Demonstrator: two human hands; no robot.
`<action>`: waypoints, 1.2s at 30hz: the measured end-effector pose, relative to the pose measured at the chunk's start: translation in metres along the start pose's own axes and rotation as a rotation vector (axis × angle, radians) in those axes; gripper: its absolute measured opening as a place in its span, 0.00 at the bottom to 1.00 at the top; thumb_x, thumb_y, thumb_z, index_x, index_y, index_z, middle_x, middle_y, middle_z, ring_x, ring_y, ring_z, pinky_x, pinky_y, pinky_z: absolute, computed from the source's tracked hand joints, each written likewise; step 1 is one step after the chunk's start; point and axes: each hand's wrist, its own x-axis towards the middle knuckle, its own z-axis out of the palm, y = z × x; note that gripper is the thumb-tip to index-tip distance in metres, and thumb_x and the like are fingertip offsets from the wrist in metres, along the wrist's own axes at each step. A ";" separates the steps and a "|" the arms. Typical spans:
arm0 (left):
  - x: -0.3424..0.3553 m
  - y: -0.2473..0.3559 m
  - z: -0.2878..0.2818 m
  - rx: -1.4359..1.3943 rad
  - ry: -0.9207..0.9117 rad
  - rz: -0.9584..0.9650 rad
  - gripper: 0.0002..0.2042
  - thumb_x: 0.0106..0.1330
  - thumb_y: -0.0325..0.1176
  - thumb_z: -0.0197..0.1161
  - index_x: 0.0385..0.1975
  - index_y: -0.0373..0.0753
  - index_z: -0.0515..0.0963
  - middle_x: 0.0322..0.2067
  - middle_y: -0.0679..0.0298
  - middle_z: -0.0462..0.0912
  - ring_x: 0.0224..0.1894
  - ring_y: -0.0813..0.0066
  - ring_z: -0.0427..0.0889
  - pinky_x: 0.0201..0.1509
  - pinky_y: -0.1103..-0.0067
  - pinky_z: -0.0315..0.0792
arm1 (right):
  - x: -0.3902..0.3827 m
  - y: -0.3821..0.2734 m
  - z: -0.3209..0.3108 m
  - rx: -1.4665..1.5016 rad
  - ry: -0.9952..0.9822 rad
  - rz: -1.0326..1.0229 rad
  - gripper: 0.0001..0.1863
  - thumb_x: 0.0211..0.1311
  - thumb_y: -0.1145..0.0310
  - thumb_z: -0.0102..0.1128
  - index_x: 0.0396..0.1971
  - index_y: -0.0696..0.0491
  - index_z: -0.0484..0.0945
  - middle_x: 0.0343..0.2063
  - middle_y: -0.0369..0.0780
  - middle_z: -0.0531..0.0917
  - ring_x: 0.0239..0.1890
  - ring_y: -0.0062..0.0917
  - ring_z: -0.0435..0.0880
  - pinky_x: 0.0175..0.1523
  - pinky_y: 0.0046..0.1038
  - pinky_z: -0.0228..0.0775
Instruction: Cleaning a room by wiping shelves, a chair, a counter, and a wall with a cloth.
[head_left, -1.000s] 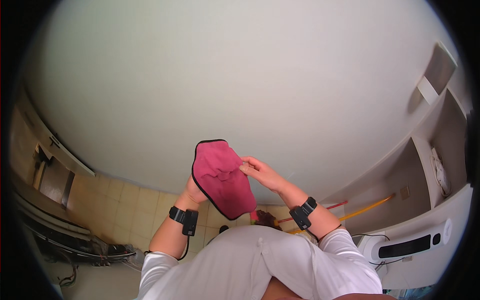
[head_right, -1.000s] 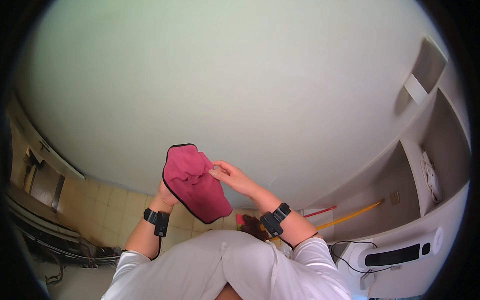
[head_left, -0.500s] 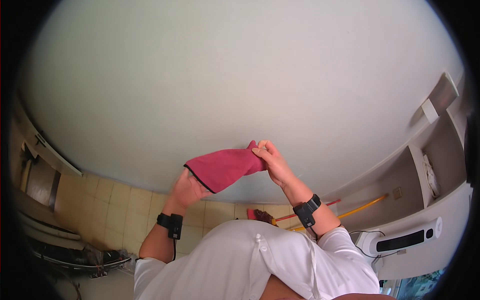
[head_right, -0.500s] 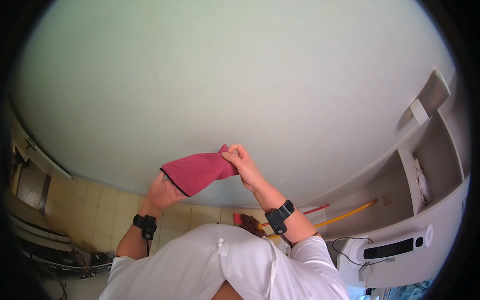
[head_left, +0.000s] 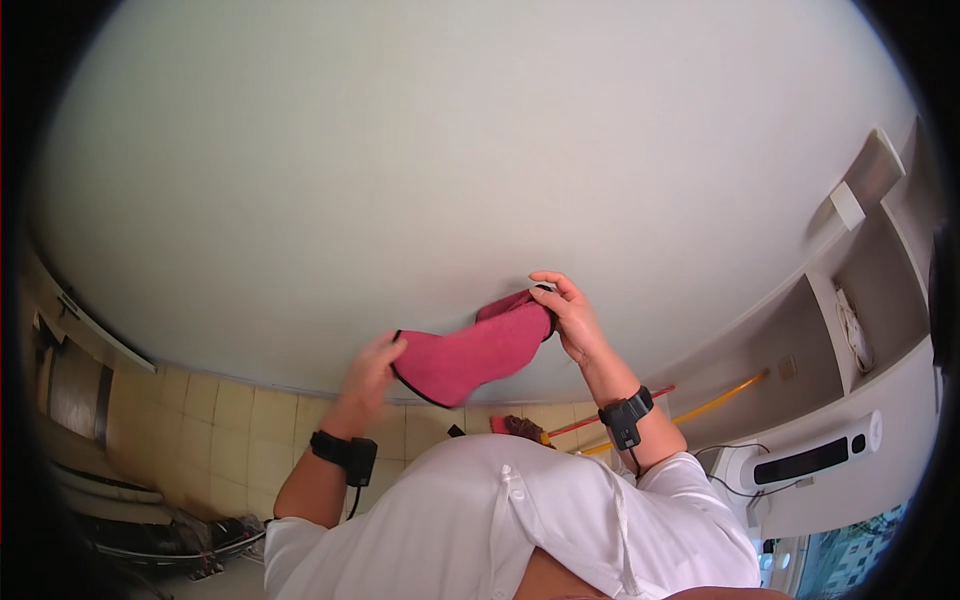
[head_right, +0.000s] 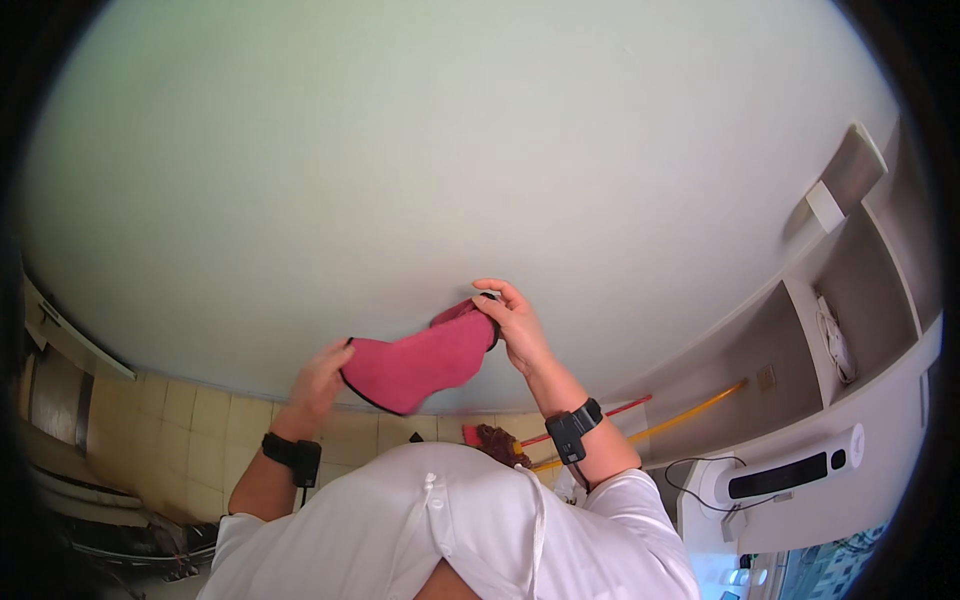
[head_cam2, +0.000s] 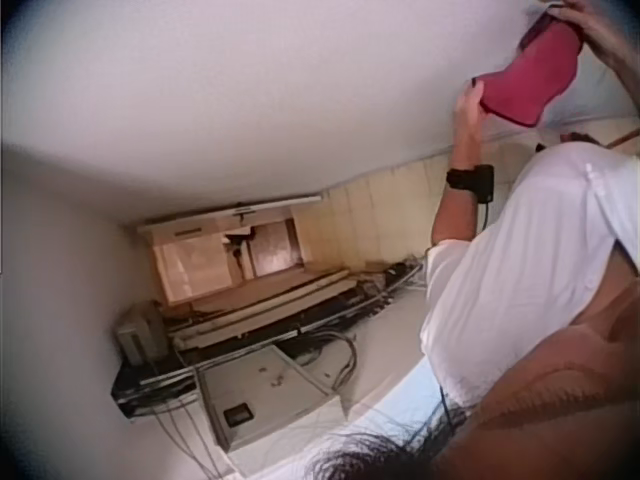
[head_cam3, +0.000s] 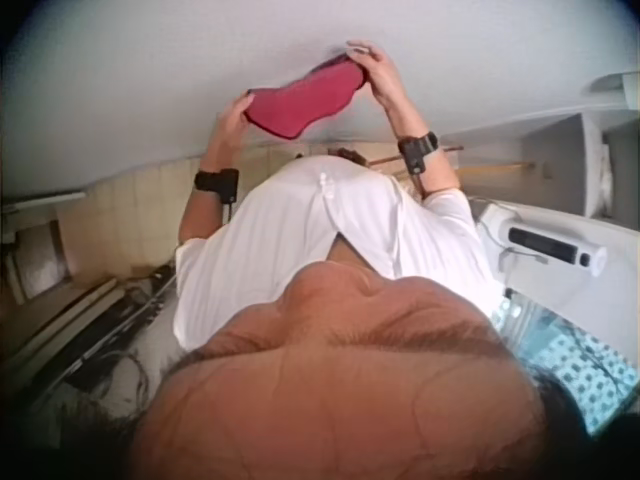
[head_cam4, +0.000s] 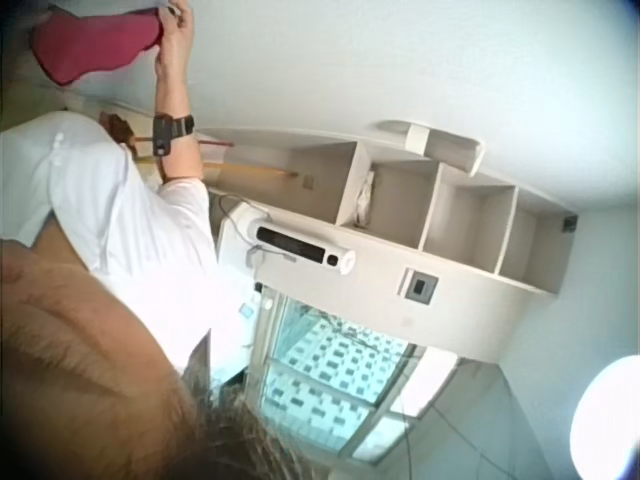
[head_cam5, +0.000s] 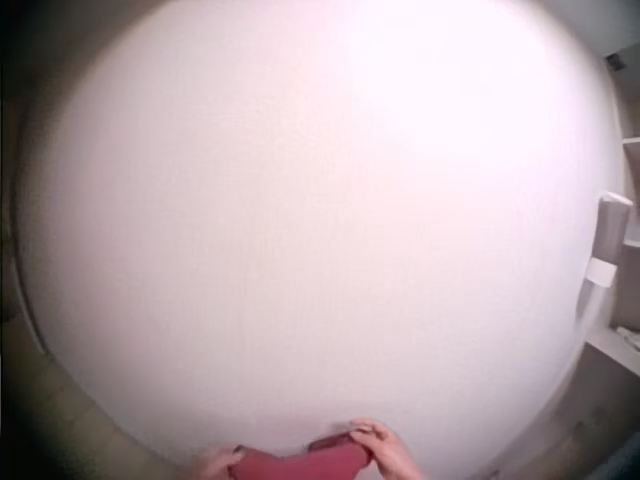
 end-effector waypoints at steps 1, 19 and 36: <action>0.006 0.002 -0.007 0.004 -0.005 -0.001 0.28 0.73 0.40 0.58 0.68 0.33 0.63 0.56 0.57 0.79 0.57 0.71 0.78 0.61 0.73 0.71 | 0.000 0.004 -0.005 0.004 0.005 -0.002 0.15 0.71 0.70 0.57 0.55 0.52 0.78 0.30 0.29 0.78 0.36 0.11 0.77 0.41 0.17 0.71; 0.010 0.125 0.040 1.347 0.053 0.835 0.07 0.60 0.32 0.69 0.37 0.42 0.86 0.30 0.59 0.78 0.35 0.60 0.79 0.41 0.69 0.74 | -0.039 -0.060 -0.063 -1.340 0.047 -0.819 0.09 0.61 0.67 0.64 0.41 0.50 0.81 0.30 0.40 0.81 0.31 0.39 0.80 0.36 0.36 0.74; 0.132 0.152 0.161 0.524 0.581 1.237 0.27 0.72 0.36 0.60 0.69 0.39 0.62 0.56 0.50 0.76 0.57 0.57 0.77 0.59 0.66 0.71 | 0.051 -0.138 0.010 -0.813 0.378 -1.462 0.24 0.66 0.66 0.61 0.61 0.48 0.74 0.57 0.51 0.74 0.61 0.45 0.71 0.65 0.46 0.61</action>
